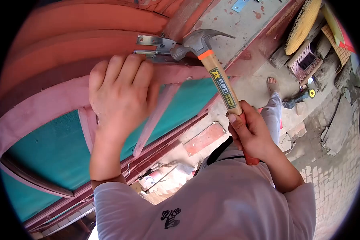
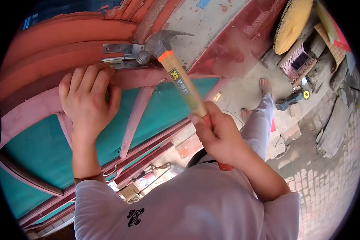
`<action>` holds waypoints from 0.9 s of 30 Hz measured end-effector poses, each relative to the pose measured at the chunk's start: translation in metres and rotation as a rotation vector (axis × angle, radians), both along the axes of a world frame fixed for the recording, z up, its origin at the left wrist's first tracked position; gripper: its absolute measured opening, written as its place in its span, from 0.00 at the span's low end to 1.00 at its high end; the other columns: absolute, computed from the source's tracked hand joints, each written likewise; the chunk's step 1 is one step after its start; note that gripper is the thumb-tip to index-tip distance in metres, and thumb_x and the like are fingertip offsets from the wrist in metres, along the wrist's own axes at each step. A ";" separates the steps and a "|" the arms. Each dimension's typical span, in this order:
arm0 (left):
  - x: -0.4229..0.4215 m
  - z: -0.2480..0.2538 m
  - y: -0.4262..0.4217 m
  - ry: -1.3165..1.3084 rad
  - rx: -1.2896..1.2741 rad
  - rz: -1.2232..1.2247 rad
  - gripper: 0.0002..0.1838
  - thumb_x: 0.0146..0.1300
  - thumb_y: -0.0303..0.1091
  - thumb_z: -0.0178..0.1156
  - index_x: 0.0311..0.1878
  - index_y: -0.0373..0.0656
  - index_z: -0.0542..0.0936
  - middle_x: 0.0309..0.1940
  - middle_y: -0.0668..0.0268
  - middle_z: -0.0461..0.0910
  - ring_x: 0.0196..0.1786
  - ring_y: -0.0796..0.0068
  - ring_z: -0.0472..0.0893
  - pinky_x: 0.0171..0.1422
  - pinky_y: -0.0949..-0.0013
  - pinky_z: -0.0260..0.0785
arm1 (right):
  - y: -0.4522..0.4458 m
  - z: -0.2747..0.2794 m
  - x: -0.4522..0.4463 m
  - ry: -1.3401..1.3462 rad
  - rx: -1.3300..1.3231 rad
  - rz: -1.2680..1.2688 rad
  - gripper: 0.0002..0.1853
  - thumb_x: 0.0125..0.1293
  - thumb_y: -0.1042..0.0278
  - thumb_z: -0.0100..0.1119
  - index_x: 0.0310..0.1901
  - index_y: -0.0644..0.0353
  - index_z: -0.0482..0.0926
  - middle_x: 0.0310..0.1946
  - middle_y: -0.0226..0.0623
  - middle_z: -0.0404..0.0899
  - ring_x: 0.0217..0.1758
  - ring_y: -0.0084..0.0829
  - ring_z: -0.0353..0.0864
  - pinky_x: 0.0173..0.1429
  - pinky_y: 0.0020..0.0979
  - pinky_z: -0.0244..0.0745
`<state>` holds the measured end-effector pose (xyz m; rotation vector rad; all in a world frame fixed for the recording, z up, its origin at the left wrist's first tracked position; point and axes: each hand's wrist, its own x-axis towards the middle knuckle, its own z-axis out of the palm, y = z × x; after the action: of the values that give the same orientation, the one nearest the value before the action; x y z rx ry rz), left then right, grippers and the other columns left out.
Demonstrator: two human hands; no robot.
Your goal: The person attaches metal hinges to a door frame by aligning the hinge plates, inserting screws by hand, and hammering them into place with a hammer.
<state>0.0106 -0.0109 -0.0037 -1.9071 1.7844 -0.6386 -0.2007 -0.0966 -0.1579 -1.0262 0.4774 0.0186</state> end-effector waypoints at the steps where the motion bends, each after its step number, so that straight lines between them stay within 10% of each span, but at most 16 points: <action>1: 0.000 -0.001 -0.001 -0.004 -0.004 -0.003 0.11 0.48 0.31 0.62 0.38 0.48 0.81 0.40 0.73 0.81 0.43 0.71 0.77 0.54 0.65 0.61 | 0.000 -0.001 -0.005 -0.052 -0.035 -0.083 0.10 0.75 0.63 0.50 0.44 0.62 0.68 0.19 0.28 0.68 0.18 0.20 0.66 0.24 0.25 0.63; 6: 0.001 0.000 0.001 -0.006 0.006 0.007 0.12 0.47 0.31 0.62 0.38 0.49 0.82 0.41 0.73 0.81 0.44 0.72 0.78 0.54 0.65 0.61 | 0.010 -0.004 -0.011 -0.033 0.000 -0.298 0.08 0.74 0.67 0.51 0.45 0.63 0.69 0.17 0.30 0.70 0.19 0.24 0.70 0.26 0.30 0.65; 10: 0.004 -0.001 -0.003 -0.026 -0.030 -0.049 0.10 0.47 0.34 0.64 0.34 0.49 0.78 0.38 0.73 0.79 0.42 0.73 0.77 0.52 0.66 0.62 | -0.001 -0.007 0.007 0.046 -0.012 0.034 0.09 0.74 0.65 0.52 0.44 0.63 0.70 0.19 0.33 0.70 0.23 0.24 0.69 0.31 0.29 0.67; 16: 0.003 -0.002 -0.001 -0.017 -0.020 -0.029 0.09 0.47 0.34 0.63 0.34 0.49 0.78 0.38 0.73 0.79 0.41 0.73 0.77 0.51 0.66 0.61 | 0.005 -0.002 -0.015 -0.061 0.058 -0.347 0.09 0.74 0.64 0.52 0.44 0.62 0.70 0.18 0.32 0.70 0.22 0.23 0.71 0.29 0.29 0.68; 20: 0.001 -0.004 0.000 -0.017 -0.015 -0.048 0.09 0.47 0.35 0.63 0.34 0.49 0.79 0.38 0.74 0.80 0.40 0.74 0.77 0.51 0.67 0.61 | -0.005 -0.007 0.017 0.075 0.066 0.055 0.08 0.74 0.67 0.51 0.44 0.64 0.70 0.17 0.32 0.70 0.20 0.24 0.72 0.27 0.31 0.67; 27: 0.000 -0.001 -0.001 -0.025 0.000 0.017 0.12 0.46 0.30 0.62 0.37 0.50 0.82 0.41 0.75 0.82 0.43 0.75 0.78 0.54 0.67 0.60 | -0.001 -0.002 -0.007 -0.050 -0.061 -0.324 0.09 0.76 0.65 0.47 0.46 0.63 0.67 0.18 0.27 0.70 0.15 0.17 0.65 0.21 0.23 0.60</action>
<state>0.0104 -0.0115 -0.0049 -1.9044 1.7509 -0.6530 -0.2081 -0.0980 -0.1601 -0.9968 0.5964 -0.3115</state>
